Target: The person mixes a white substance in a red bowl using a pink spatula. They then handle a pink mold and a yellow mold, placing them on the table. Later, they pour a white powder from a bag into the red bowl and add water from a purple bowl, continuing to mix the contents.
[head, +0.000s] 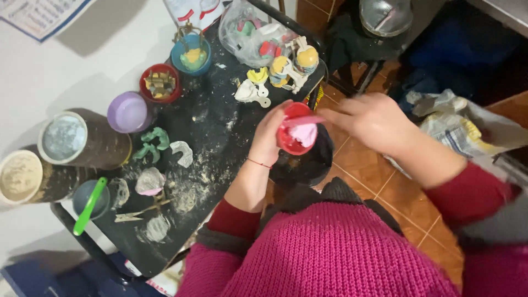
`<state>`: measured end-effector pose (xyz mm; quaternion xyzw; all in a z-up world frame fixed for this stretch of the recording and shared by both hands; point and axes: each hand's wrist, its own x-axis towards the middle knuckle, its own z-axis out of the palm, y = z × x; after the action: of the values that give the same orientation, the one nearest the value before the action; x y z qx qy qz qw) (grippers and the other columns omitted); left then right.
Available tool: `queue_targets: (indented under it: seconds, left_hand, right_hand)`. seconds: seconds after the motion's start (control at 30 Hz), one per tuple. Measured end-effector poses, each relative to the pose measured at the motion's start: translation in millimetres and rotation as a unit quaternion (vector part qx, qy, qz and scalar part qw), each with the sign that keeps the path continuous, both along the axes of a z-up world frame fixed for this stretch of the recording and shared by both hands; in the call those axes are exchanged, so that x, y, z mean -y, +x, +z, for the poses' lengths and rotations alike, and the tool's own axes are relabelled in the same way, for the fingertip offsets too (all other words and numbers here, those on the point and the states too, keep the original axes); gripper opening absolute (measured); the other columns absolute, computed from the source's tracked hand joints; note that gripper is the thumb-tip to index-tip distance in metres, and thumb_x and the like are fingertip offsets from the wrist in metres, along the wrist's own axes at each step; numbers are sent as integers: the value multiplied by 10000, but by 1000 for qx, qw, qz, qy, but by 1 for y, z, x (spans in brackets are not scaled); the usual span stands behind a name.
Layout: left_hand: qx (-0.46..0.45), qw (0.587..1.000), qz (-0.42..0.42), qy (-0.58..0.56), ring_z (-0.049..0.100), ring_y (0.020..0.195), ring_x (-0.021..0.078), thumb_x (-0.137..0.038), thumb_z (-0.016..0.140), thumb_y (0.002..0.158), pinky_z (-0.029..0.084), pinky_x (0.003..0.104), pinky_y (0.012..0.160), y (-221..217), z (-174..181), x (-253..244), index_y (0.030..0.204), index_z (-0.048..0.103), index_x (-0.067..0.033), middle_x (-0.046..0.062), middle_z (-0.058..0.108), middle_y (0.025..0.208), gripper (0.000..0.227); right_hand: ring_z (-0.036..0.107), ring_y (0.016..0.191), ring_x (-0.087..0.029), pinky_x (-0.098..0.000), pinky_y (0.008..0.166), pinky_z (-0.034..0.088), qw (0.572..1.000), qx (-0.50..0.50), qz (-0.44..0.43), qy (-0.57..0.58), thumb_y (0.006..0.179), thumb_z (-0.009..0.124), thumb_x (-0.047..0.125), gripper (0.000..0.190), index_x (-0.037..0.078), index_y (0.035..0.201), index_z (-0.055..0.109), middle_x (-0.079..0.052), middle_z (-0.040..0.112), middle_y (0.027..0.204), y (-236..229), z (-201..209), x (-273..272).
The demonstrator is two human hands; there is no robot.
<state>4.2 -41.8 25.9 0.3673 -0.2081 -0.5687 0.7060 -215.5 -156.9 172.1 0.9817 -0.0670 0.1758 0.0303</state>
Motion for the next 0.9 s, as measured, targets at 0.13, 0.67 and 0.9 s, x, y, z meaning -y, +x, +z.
queue_targets:
  seconds: [0.13,0.67,0.9]
  left_hand:
    - [93,995,-25,17,638,1227,209,-149,621,1022,490,334,1068,-13,2,8,1398,575,62,138,695,1314,433]
    - [67,995,48,-62,568,1194,219,-195,722,920,460,377,1070,-18,-1,10,1352,536,3,102,595,1285,510]
    - [19,980,41,-196,598,1288,259,-316,734,864,472,405,1140,-7,40,-5,1404,524,-40,131,611,1373,642]
  right_hand:
    - [673,729,-239,-387,607,534,995,-31,9,-93,839,646,208,420,151,1247,731,-29,642,792,29,2,19]
    - [695,759,-234,-375,630,560,987,-112,-19,-117,809,656,242,372,178,1166,737,-11,660,794,27,38,12]
    - [685,735,-274,-397,579,565,983,-75,-164,5,862,634,183,457,164,1316,681,-63,645,814,11,20,-44]
